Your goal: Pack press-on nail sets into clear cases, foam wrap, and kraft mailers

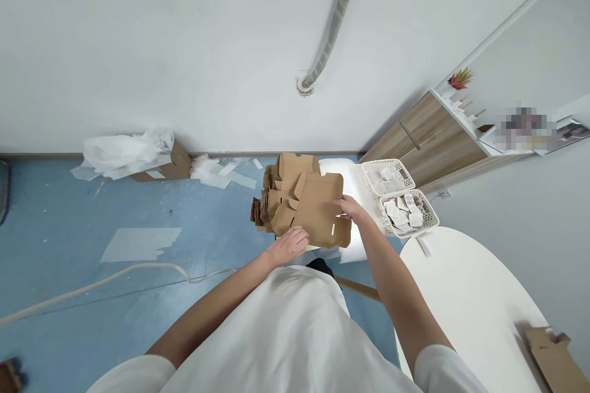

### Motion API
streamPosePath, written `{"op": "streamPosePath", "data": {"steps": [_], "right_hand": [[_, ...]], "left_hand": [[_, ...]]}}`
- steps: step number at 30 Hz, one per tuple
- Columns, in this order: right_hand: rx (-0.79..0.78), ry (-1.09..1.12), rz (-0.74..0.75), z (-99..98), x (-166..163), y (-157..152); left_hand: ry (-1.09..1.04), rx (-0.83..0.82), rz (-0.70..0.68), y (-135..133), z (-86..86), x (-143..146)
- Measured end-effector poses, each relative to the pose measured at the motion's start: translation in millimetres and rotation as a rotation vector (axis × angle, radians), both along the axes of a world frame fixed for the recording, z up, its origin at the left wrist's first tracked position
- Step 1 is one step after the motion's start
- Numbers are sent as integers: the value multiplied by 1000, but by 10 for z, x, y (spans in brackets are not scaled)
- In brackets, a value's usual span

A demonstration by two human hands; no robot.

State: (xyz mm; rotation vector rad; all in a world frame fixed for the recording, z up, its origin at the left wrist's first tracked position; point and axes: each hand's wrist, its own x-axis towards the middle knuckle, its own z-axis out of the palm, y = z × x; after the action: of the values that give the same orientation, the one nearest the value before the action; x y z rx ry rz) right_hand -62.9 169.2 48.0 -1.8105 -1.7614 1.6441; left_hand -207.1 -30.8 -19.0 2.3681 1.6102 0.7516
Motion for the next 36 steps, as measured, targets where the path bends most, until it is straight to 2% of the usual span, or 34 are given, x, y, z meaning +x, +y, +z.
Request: {"op": "streamPosePath", "data": {"steps": [3,7,9,12,16,18,21,24,27,32,36], "right_hand": [[72,24,-30,-64,82,-61],[148,103,-117,-111,268,-180],[157,159,-193,-101,401,-236],[156,240,-300,-37,663,-321],[210,331,-429,89,1105,-495],[267,348,-514,132,1345,-622],[357,362,-633,150,1723,-861],[416,381,-713,123,2141,-1138],[381,358,-844,78,2607,-1434],[272,327,-1086,-18,3392,-1922],[262,390,-1155,-95,3949,-2276]], "left_hand": [[-73,-26,98,-56,-22,-9],[-254,-118,569,-76,-89,-38],[-382,-126,729,-32,-115,-51],[-587,-100,734,114,-79,-56],[-678,-181,765,406,136,-10],[-710,-248,721,566,252,54],[-842,-451,501,793,348,247],[-912,-654,289,950,354,589],[-873,-785,138,991,330,1046],[-745,-763,5,894,284,1873],[-637,-750,-10,779,199,2495]]}}
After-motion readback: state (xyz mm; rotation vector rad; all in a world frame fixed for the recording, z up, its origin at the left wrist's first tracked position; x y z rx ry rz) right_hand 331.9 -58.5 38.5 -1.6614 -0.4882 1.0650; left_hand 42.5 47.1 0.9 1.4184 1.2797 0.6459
